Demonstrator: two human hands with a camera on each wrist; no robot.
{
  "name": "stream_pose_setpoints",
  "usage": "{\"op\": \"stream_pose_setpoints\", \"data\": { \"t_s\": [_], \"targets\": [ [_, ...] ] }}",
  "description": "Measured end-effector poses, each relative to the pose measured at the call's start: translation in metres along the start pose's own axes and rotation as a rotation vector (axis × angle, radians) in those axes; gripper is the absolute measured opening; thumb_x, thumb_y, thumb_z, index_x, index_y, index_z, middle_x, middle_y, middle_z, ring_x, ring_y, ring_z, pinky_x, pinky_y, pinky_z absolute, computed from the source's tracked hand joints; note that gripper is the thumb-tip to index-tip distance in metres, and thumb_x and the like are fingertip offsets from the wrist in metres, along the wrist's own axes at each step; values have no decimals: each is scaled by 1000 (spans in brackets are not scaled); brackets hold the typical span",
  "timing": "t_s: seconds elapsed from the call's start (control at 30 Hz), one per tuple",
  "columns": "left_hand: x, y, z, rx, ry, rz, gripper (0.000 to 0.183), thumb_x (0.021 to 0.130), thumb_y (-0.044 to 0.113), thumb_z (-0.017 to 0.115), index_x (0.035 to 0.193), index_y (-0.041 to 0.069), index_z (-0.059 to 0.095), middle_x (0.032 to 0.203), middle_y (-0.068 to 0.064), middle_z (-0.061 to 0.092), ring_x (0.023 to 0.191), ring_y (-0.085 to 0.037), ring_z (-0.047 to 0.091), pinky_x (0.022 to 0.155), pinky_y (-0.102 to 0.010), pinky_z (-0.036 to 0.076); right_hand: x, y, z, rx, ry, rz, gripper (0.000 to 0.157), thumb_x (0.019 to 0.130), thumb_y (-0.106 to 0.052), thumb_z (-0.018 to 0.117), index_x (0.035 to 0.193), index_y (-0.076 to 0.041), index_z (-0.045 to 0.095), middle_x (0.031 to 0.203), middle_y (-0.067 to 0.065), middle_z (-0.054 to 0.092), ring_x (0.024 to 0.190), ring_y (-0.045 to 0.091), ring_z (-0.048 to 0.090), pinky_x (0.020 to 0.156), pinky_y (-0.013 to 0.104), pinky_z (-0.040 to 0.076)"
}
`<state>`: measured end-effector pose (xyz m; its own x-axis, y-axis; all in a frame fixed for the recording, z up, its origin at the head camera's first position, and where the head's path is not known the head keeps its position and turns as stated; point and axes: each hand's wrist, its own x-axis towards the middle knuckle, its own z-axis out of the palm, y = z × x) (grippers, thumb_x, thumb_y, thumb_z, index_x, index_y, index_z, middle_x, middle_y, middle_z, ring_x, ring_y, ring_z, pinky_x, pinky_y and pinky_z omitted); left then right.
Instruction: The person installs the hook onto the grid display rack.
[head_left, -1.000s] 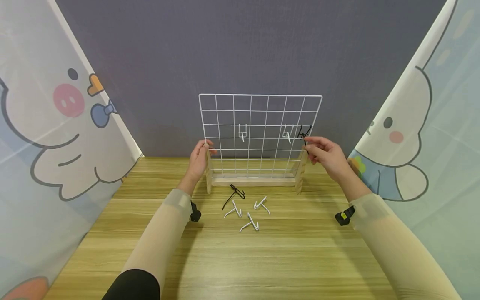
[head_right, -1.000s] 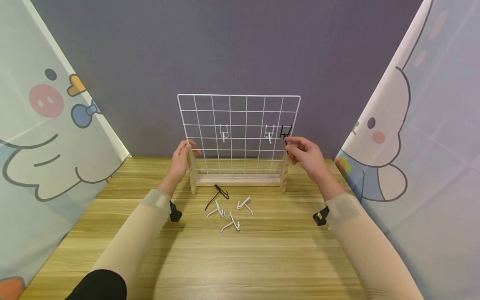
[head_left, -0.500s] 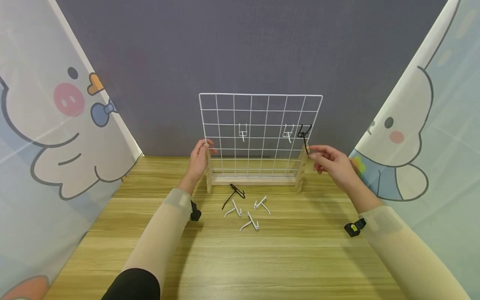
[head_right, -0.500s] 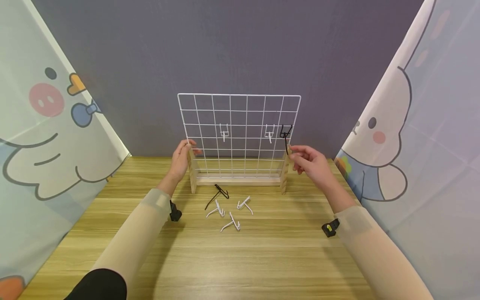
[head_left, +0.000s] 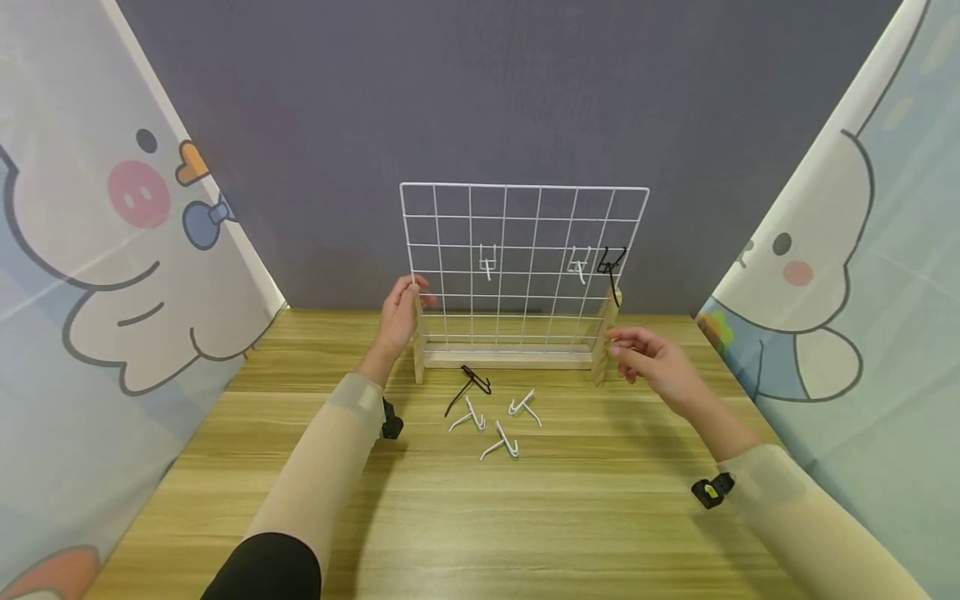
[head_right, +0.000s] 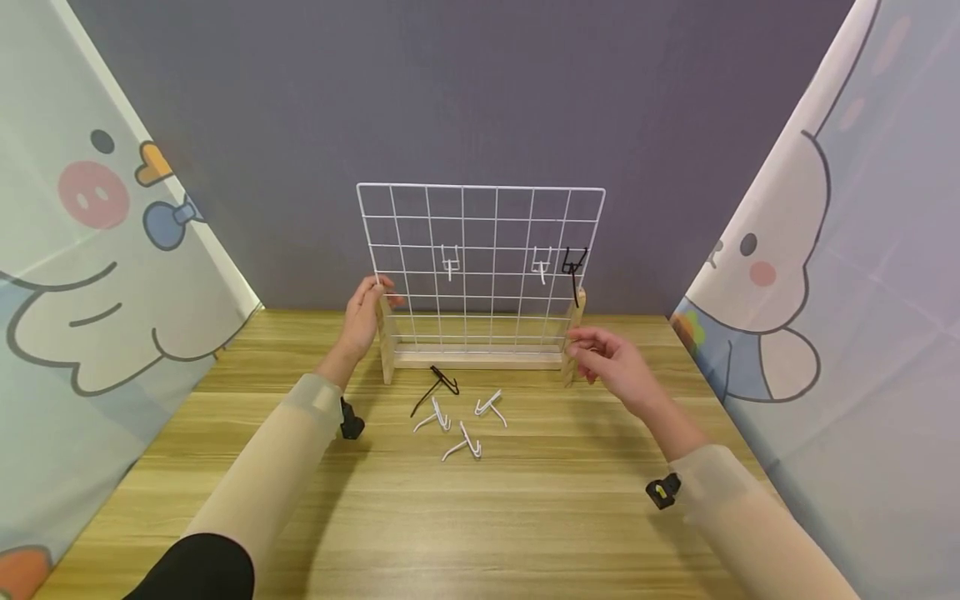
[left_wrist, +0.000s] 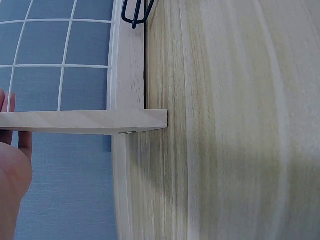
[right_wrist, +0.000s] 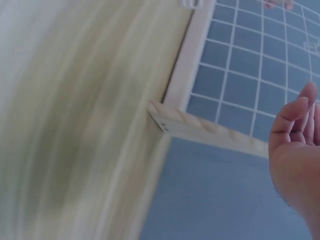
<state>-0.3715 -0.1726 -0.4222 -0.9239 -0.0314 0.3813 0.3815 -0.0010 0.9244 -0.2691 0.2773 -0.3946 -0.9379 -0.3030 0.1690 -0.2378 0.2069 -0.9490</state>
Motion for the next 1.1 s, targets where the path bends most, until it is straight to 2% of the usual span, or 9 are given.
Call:
{"op": "stream_pose_setpoints", "data": {
  "t_s": [0.2, 0.33, 0.5, 0.63, 0.73, 0.83, 1.0, 1.1],
  "targets": [
    [1, -1, 0, -11, 7, 15, 37, 117, 17, 36, 135, -10, 55, 128, -42, 59, 107, -31, 71, 122, -61, 47, 0, 19, 20, -54, -85, 42, 29, 110, -17, 67, 136, -4, 67, 100, -6, 71, 80, 15, 64, 67, 28, 55],
    [2, -1, 1, -16, 4, 25, 37, 117, 15, 36, 135, -12, 54, 128, -43, 59, 106, -28, 71, 122, -63, 46, 1, 32, 36, -70, -158, 66, 34, 109, -15, 68, 138, 3, 65, 103, 3, 72, 80, 19, 65, 68, 32, 56],
    [2, 0, 2, -24, 5, 19, 38, 117, 17, 37, 136, -13, 50, 128, -42, 60, 105, -23, 73, 124, -67, 42, 5, 41, 55, -90, -260, 104, 42, 107, -13, 69, 139, 12, 61, 113, 19, 70, 85, 21, 67, 69, 29, 57],
    [2, 1, 2, -24, 10, 15, 38, 117, 18, 37, 136, -12, 50, 130, -40, 59, 108, -27, 73, 124, -65, 43, 10, 49, 67, -139, -345, 127, 39, 106, -12, 68, 138, 11, 63, 117, 26, 69, 89, 22, 67, 70, 27, 58],
    [1, 1, 2, -15, 10, 13, 37, 117, 17, 37, 135, -12, 51, 130, -40, 60, 108, -30, 72, 124, -64, 44, 13, 54, 74, -175, -390, 132, 37, 104, -10, 68, 135, 9, 65, 116, 25, 71, 90, 23, 67, 69, 27, 59],
    [1, 1, 2, -6, 10, 10, 36, 117, 17, 37, 135, -11, 50, 128, -41, 61, 110, -36, 72, 123, -65, 44, 16, 59, 80, -206, -402, 145, 35, 104, -12, 70, 133, 6, 68, 112, 18, 73, 89, 20, 67, 68, 26, 58],
    [2, -1, 1, -3, 13, 11, 37, 117, 17, 36, 134, -12, 50, 127, -41, 61, 119, -54, 66, 123, -66, 44, 21, 64, 87, -232, -404, 168, 29, 103, -13, 73, 129, 0, 73, 110, 11, 74, 84, 14, 62, 66, 23, 54],
    [2, -2, 1, 8, 9, 9, 38, 117, 18, 36, 136, -12, 49, 128, -39, 61, 117, -47, 68, 124, -64, 44, 23, 65, 90, -250, -399, 167, 26, 102, -12, 74, 126, -2, 75, 110, 11, 75, 80, 14, 60, 63, 22, 52]
  ]
}}
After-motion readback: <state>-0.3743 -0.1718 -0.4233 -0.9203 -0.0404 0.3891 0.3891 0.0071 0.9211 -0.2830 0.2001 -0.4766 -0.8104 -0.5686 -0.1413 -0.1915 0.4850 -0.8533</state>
